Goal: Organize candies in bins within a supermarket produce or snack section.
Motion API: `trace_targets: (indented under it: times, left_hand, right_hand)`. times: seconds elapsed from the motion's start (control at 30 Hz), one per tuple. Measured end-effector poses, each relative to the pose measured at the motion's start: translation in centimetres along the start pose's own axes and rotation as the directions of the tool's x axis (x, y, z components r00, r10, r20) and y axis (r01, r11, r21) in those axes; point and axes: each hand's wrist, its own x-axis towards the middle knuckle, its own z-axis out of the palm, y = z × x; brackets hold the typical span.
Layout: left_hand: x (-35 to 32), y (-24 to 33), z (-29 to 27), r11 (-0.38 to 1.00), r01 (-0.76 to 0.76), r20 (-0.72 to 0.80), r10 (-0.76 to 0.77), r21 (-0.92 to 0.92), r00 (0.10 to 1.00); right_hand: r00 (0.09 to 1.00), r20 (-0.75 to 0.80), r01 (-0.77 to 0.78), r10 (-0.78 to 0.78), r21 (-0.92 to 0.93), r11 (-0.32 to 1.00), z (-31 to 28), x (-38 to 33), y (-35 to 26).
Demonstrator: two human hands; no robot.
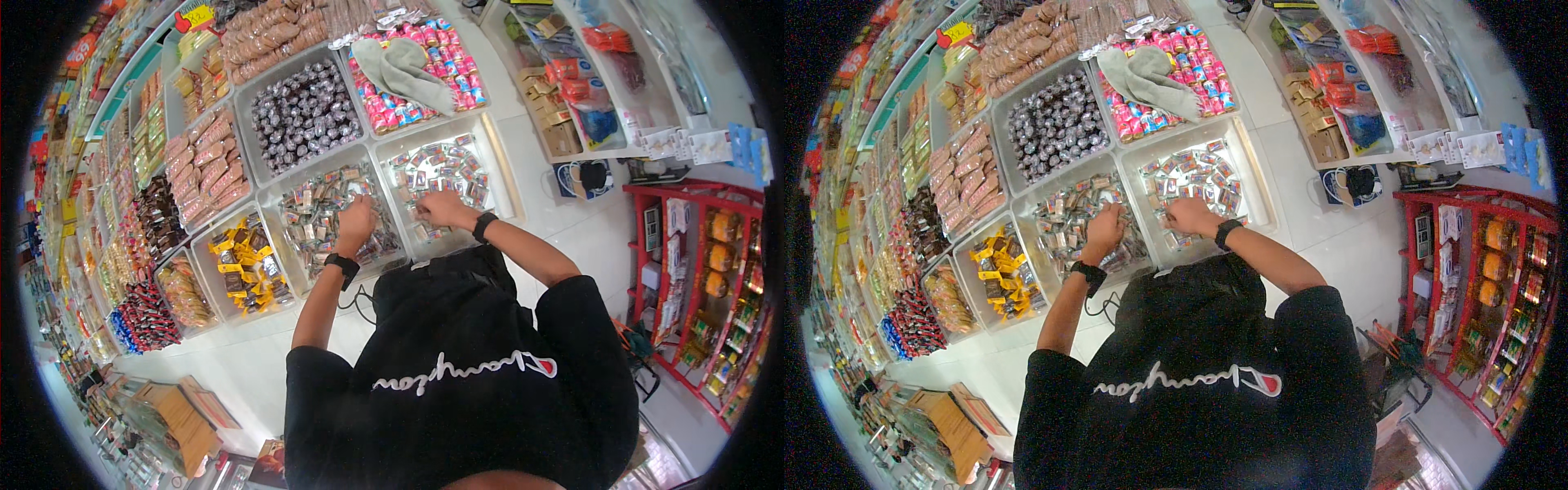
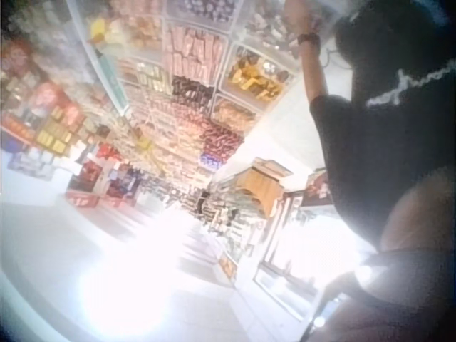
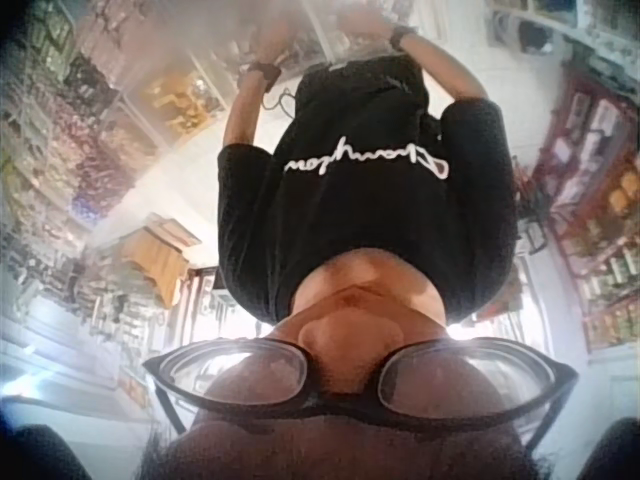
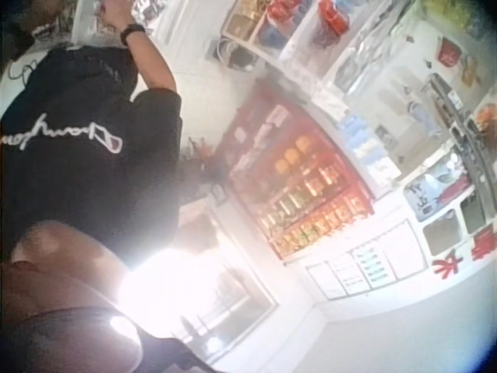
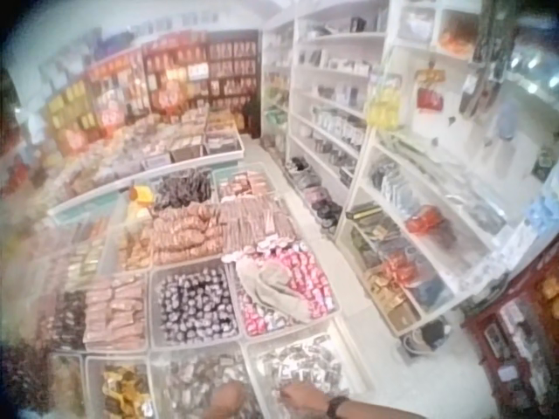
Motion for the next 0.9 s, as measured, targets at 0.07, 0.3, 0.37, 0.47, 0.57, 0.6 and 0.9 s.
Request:
trace_targets:
  times: [0.07, 0.3, 0.37, 0.47, 0.57, 0.6, 0.9]
  left_hand:
    - [0.0, -0.4, -0.1, 1.0, -0.002, -0.021, 0.002, 0.0, 1.0]
    - [-0.3, 0.5, -2.1, 1.0, 0.024, 0.006, -0.024, -0.002, 1.0]
    - [-0.8, -0.3, -2.0, 1.0, -0.005, -0.053, 0.004, -0.019, 0.999]
    - [-0.8, -0.6, -2.8, 0.998, 0.019, -0.119, -0.027, -0.068, 0.993]
    - [-0.6, 0.7, -5.0, 0.978, 0.112, -0.086, -0.129, -0.177, 0.988]
    - [-0.8, 1.2, -6.0, 0.953, 0.164, -0.052, -0.183, -0.257, 0.982]
    - [-2.8, 10.4, -9.9, 0.899, -0.435, -0.513, 0.347, -0.058, 0.785]
  right_hand:
    - [1.0, 0.01, 0.012, -0.013, 0.032, 0.999, 0.0, 0.0, -0.1]
    - [0.986, 0.161, -0.022, 0.031, -0.055, 0.998, 2.3, -0.4, -0.9]
    - [0.994, 0.109, -0.023, 0.021, 0.016, 1.0, 2.1, -0.5, -1.0]
    - [0.978, 0.206, -0.047, 0.035, 0.052, 0.998, 1.5, -0.5, -0.6]
    - [0.998, 0.043, -0.044, 0.039, 0.113, 0.993, 0.3, -1.0, 0.0]
    - [0.995, 0.054, -0.091, 0.083, 0.163, 0.982, -1.5, -1.4, -0.6]
    - [0.984, 0.149, -0.174, 0.101, 0.934, 0.312, -10.1, -5.5, -6.3]
